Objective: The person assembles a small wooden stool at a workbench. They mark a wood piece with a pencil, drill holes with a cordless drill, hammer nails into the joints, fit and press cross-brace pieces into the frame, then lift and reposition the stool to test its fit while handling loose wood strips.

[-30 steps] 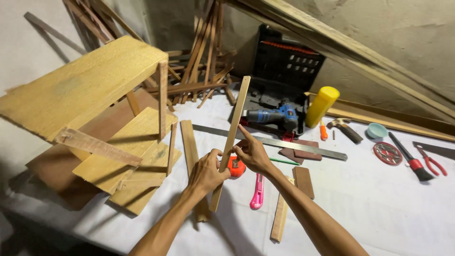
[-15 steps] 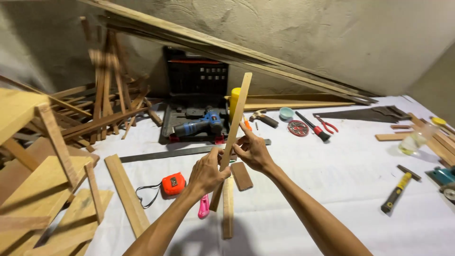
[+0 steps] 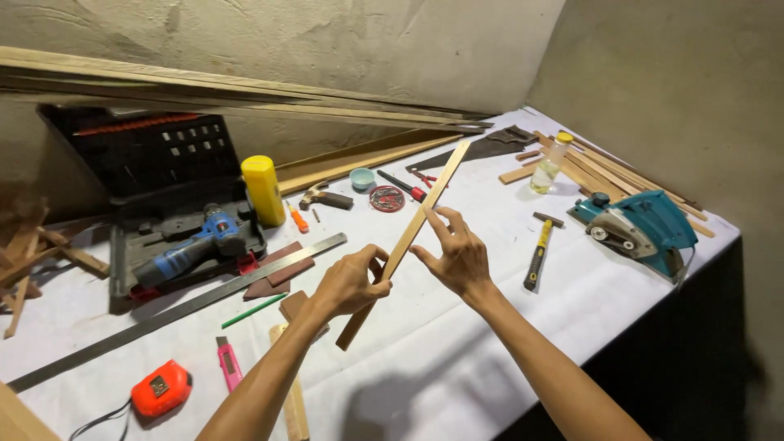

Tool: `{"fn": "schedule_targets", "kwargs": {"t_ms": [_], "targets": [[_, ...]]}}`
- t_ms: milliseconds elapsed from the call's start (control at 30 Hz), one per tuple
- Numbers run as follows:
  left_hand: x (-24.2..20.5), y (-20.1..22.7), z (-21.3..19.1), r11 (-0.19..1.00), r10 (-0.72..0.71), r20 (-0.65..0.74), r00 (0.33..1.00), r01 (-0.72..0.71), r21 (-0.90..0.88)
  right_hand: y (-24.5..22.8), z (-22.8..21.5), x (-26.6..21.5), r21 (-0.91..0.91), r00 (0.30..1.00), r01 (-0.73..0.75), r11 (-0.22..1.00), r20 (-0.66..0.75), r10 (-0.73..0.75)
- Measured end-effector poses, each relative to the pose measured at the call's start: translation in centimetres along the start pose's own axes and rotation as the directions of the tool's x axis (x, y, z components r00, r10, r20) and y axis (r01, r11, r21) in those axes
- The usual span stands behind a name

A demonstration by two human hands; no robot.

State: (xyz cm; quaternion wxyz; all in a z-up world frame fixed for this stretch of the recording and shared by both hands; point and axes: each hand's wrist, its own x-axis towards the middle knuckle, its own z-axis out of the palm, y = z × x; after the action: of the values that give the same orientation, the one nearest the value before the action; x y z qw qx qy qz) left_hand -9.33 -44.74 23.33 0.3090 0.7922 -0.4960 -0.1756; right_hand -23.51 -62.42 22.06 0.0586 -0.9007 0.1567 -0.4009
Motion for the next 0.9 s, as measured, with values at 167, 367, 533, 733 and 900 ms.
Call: {"fn": "schedule_targets", "kwargs": {"t_ms": [167,367,533,733,900], "targets": [[3.7,0.3,2.6,1.000,0.012,0.009,1.000,-0.012,0.019,5.4,-0.2,-0.2,-0.144,0.980,0.195,0.970,-0.008,-0.198],[8.6,-0.4,5.6,0.999,0.031,-0.147,0.989,-0.033,-0.011,12.2,1.4,1.0,-0.116,0.941,0.335,0.935,0.079,-0.328],[11.0,-1.5,8.8,0.991,0.079,-0.279,0.957,-0.046,0.122,16.8,4.7,1.9,-0.045,0.921,0.369,0.928,0.150,-0.358],[13.7,-5.3,12.7,0.971,0.069,-0.432,0.899,0.039,0.238,21.5,12.1,1.3,0.195,0.892,0.301,0.934,0.288,-0.348],[14.8,-9.1,15.4,0.972,-0.010,-0.562,0.827,0.141,0.190,23.1,17.2,-0.2,0.239,0.873,0.284,0.929,0.337,-0.353]]}}
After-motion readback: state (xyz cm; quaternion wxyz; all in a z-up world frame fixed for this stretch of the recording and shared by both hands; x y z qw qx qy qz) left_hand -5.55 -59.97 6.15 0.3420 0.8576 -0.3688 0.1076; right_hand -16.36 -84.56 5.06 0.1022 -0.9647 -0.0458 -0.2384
